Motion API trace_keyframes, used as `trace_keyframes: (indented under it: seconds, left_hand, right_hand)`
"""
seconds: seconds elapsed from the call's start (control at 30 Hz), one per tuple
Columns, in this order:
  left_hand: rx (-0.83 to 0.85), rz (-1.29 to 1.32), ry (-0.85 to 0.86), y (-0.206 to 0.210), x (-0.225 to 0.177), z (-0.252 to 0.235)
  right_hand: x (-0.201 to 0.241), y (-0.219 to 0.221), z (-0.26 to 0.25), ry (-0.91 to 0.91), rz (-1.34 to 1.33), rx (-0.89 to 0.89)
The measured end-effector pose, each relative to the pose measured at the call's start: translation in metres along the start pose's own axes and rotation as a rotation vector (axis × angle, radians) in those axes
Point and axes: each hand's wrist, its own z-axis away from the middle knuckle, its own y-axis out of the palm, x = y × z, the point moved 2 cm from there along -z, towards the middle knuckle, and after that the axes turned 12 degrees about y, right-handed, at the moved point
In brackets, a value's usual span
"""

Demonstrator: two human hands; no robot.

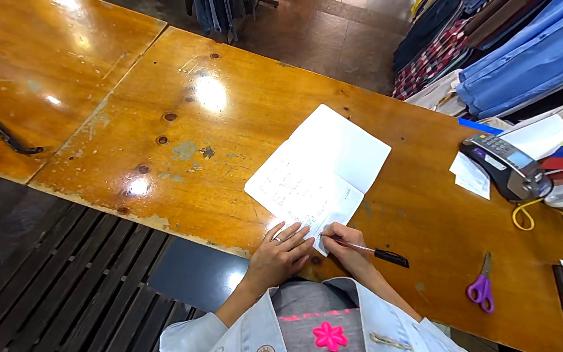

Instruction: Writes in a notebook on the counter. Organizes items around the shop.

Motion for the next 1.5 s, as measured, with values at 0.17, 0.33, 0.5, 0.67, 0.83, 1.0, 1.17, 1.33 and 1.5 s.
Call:
trace_keyframes:
  seconds: [0.17,0.33,0.5,0.67,0.83,1.0,1.17,1.33,1.5]
  left_hand:
    - [-0.001,0.0,0.003,0.0,0.001,-0.001]
    - [-0.007,0.002,0.003,0.001,0.002,-0.007]
    - [0.013,0.054,0.005,0.003,0.003,-0.009]
    - [0.028,0.068,-0.025,0.003,0.003,-0.01]
    - [0.004,0.05,-0.026,0.002,0.003,-0.011]
    - [0.008,0.03,-0.022,0.003,0.003,-0.011]
    - [0.001,0.043,-0.022,0.003,0.003,-0.01]
    - [0.0,0.046,-0.031,0.003,0.003,-0.01]
    - [-0.007,0.056,-0.033,0.002,0.003,-0.011]
  right_hand:
    - [0.002,-0.008,-0.005,0.212,-0.222,0.03]
    - [-0.001,-0.014,-0.01,0.163,-0.168,0.047]
    - [-0.007,-0.012,-0.006,0.083,-0.188,0.055]
    - [-0.006,-0.011,-0.005,-0.028,-0.084,0.023]
    - [-0.007,-0.011,-0.007,-0.034,-0.087,0.045]
    - [-0.004,-0.01,-0.007,-0.005,-0.071,-0.018]
    - [-0.006,-0.011,-0.006,-0.046,-0.067,-0.008]
    - [-0.007,-0.009,-0.006,-0.091,-0.034,0.006]
    - [-0.007,-0.008,-0.007,-0.11,-0.015,0.027]
